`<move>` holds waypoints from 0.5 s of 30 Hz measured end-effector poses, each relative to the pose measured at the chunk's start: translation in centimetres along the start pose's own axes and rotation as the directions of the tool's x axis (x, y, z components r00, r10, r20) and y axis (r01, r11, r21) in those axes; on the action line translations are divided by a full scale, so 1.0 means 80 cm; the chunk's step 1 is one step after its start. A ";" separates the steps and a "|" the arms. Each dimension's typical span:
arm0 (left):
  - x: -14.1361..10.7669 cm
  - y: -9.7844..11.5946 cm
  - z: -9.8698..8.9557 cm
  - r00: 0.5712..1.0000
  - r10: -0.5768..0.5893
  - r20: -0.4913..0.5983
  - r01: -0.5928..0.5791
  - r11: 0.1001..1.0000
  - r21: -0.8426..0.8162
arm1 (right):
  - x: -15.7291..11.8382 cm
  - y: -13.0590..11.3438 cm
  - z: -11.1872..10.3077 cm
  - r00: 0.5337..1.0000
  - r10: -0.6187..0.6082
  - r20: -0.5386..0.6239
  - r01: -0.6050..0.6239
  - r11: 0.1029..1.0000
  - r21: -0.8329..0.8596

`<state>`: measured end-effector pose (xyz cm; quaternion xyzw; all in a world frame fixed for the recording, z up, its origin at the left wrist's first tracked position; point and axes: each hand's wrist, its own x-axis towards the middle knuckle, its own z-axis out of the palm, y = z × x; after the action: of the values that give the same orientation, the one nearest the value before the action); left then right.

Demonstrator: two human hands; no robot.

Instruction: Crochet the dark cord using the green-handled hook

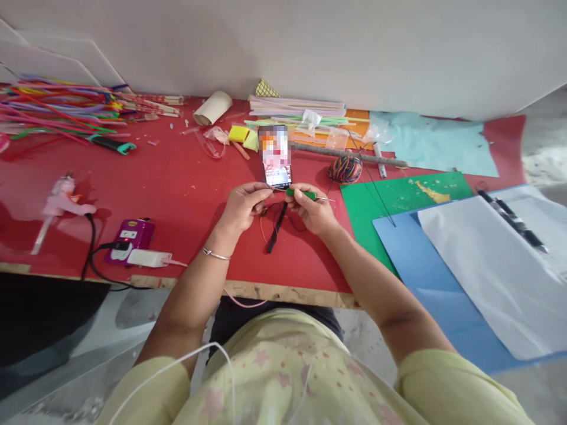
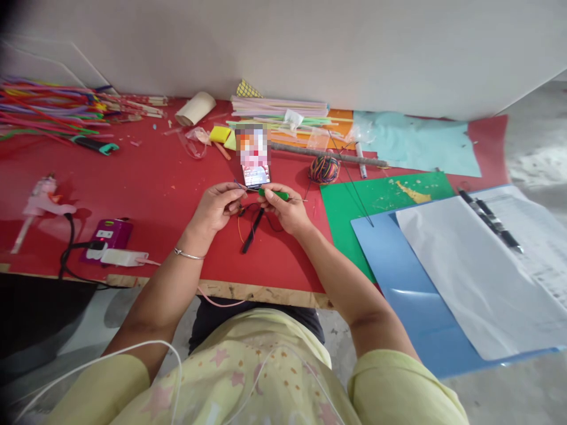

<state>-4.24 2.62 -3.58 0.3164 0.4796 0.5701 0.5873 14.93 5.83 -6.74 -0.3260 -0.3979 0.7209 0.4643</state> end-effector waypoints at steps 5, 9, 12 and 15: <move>-0.001 0.001 0.000 1.000 0.017 0.001 -0.017 1.000 0.018 | 0.000 -0.002 0.003 0.999 0.043 -0.001 -0.043 0.999 0.034; 0.000 -0.004 0.001 0.999 0.045 -0.020 -0.044 0.998 0.047 | 0.000 0.001 0.009 0.997 0.010 -0.072 -0.009 1.000 0.014; 0.000 -0.010 0.006 0.998 0.052 -0.045 -0.050 0.998 0.043 | -0.001 0.004 0.015 0.992 -0.012 -0.123 0.014 1.000 0.013; -0.001 -0.014 0.013 0.995 0.068 -0.074 -0.066 0.997 0.033 | -0.002 0.008 0.023 0.989 -0.010 -0.147 0.018 0.998 0.056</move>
<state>-2.83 2.54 -4.26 0.3195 0.4991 0.5937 0.5444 13.23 5.03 -6.40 -0.3621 -0.3443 0.7028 0.5064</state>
